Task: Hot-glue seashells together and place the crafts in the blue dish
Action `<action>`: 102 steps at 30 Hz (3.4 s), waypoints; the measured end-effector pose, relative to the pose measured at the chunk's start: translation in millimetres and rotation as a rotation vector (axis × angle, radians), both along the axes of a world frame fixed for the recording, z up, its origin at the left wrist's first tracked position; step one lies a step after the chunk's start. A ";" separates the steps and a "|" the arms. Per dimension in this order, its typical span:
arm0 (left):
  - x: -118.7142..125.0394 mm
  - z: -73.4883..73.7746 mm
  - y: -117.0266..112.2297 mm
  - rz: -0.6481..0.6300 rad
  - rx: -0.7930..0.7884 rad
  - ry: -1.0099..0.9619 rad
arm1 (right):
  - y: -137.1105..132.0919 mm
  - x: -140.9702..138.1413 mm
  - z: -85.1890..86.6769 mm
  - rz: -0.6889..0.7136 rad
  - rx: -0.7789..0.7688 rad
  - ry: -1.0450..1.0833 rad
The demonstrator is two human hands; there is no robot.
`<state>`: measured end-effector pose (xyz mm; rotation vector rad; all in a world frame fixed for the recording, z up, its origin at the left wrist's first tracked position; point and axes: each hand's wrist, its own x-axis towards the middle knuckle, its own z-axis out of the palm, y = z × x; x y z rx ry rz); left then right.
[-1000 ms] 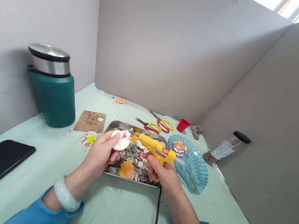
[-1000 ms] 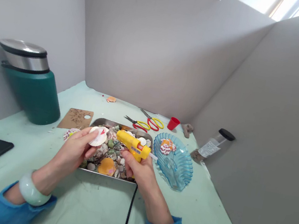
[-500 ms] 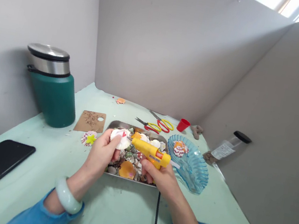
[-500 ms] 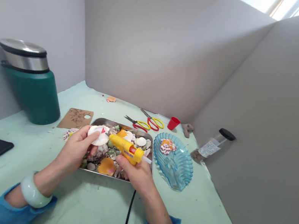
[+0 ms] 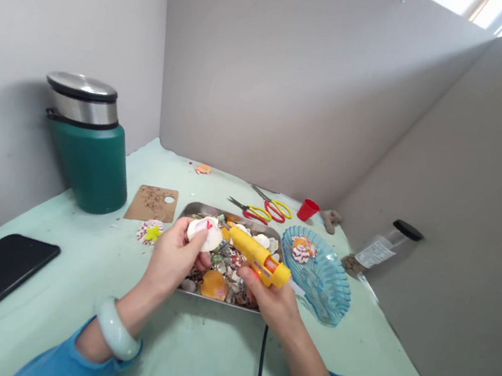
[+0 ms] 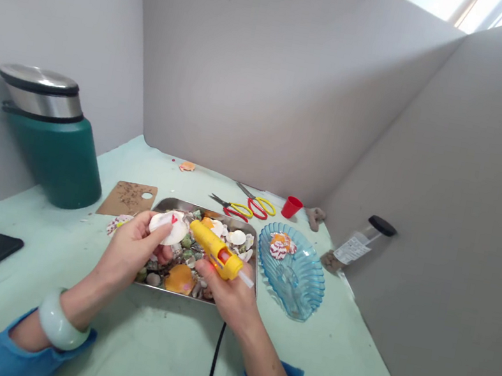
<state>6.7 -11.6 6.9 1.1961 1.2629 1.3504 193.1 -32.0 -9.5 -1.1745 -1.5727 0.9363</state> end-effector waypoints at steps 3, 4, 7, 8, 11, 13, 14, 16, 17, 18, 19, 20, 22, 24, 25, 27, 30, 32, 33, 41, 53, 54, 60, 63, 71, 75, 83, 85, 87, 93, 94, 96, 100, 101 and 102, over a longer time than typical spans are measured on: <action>1.5 -0.2 0.2 0.012 -0.022 0.016 | -0.2 1.7 -1.6 -0.001 0.046 -0.073; 1.9 -0.8 0.3 0.013 -0.022 0.024 | -0.4 1.9 -1.8 0.009 0.053 -0.091; 2.2 -2.5 0.8 0.021 -0.001 0.059 | -1.3 2.0 -1.6 0.028 0.049 -0.110; 2.1 -2.8 0.9 0.027 0.008 0.070 | -1.5 1.9 -1.2 0.024 0.046 -0.108; 1.9 -3.1 0.7 0.042 0.025 0.089 | -2.0 1.5 0.1 0.014 0.038 -0.092; 2.0 -2.9 0.4 0.046 0.029 0.084 | -2.2 1.0 0.6 0.021 0.036 -0.076; 1.9 -2.8 0.2 0.047 0.030 0.081 | -2.3 0.8 0.6 0.024 0.037 -0.069; 1.5 -2.4 0.2 0.053 0.028 0.074 | -2.5 0.6 0.5 0.026 0.036 -0.069; 1.2 -2.3 0.3 0.057 0.029 0.068 | -2.5 0.7 0.6 0.029 0.034 -0.078; 0.7 -2.3 0.5 0.060 0.029 0.058 | -2.3 1.1 0.9 0.032 0.033 -0.093; 0.2 -2.4 0.9 0.064 0.029 0.043 | -2.0 1.9 1.5 0.035 0.035 -0.112; -0.3 -2.6 1.3 0.068 0.030 0.023 | -1.4 3.1 2.4 0.034 0.040 -0.139; -0.7 -3.2 2.5 0.082 0.033 -0.025 | 0.3 6.2 5.1 0.013 0.067 -0.232; -0.6 -3.9 3.8 0.100 0.036 -0.075 | 2.4 9.4 8.3 -0.021 0.121 -0.398; -0.4 -4.2 4.3 0.106 0.040 -0.098 | 3.4 10.5 10.0 -0.033 0.152 -0.500; -0.4 -4.6 5.0 0.111 0.048 -0.135 | 4.7 10.5 12.7 -0.045 0.199 -0.698; -2.3 -4.3 5.2 0.124 0.057 -0.221 | 5.3 7.0 15.6 -0.062 0.186 -0.932; -4.8 -3.0 5.0 0.120 0.062 -0.284 | 5.6 6.2 17.8 -0.065 0.136 -1.043; -6.0 -2.1 4.7 0.114 0.066 -0.307 | 5.8 7.3 19.5 -0.052 0.109 -1.074; -7.3 6.2 1.7 0.112 0.088 -0.348 | 18.2 8.3 52.8 0.074 0.193 -0.936; -9.6 4.8 1.2 0.074 0.106 -0.361 | 63.3 -69.5 34.2 0.276 0.234 -0.965; -9.4 4.8 1.0 0.075 0.099 -0.363 | 62.8 -65.4 34.6 0.262 0.242 -0.930; -6.2 1.1 0.4 0.046 0.062 -0.325 | 49.8 -32.5 42.5 0.006 -0.029 0.134; -3.5 0.4 -0.7 -0.026 0.027 -0.246 | 36.9 -27.2 39.7 -0.016 -0.062 0.502; 3.9 0.4 -3.3 -0.070 -0.036 -0.061 | 21.8 -40.3 18.4 -0.038 -0.068 0.601; 5.0 -2.3 -5.3 -0.117 -0.031 0.060 | 20.3 -41.1 15.7 -0.056 -0.157 0.562; 5.7 -1.0 -7.3 -0.157 -0.026 0.166 | 17.9 -46.0 15.7 -0.188 -0.058 0.460; 5.8 -0.9 -7.6 -0.172 -0.022 0.192 | 17.9 -46.7 15.5 -0.220 -0.025 0.436; 5.9 -1.0 -7.9 -0.184 -0.017 0.203 | 18.4 -47.1 14.5 -0.231 -0.010 0.423; 6.5 2.3 -10.4 -0.212 -0.017 0.188 | 19.4 -46.4 7.9 -0.225 -0.008 0.407; 6.5 2.5 -10.6 -0.214 -0.015 0.184 | 19.1 -46.3 6.8 -0.221 -0.004 0.404; 6.3 2.1 -10.7 -0.215 -0.006 0.177 | 18.3 -46.3 4.9 -0.218 0.012 0.391; 6.3 0.3 -9.8 -0.227 -0.006 0.162 | 16.6 -47.7 3.8 -0.230 0.044 0.348; 6.4 0.2 -9.7 -0.230 -0.010 0.160 | 16.3 -48.1 4.0 -0.231 0.048 0.342; 6.6 0.3 -9.7 -0.230 -0.013 0.161 | 16.0 -48.4 4.3 -0.230 0.051 0.339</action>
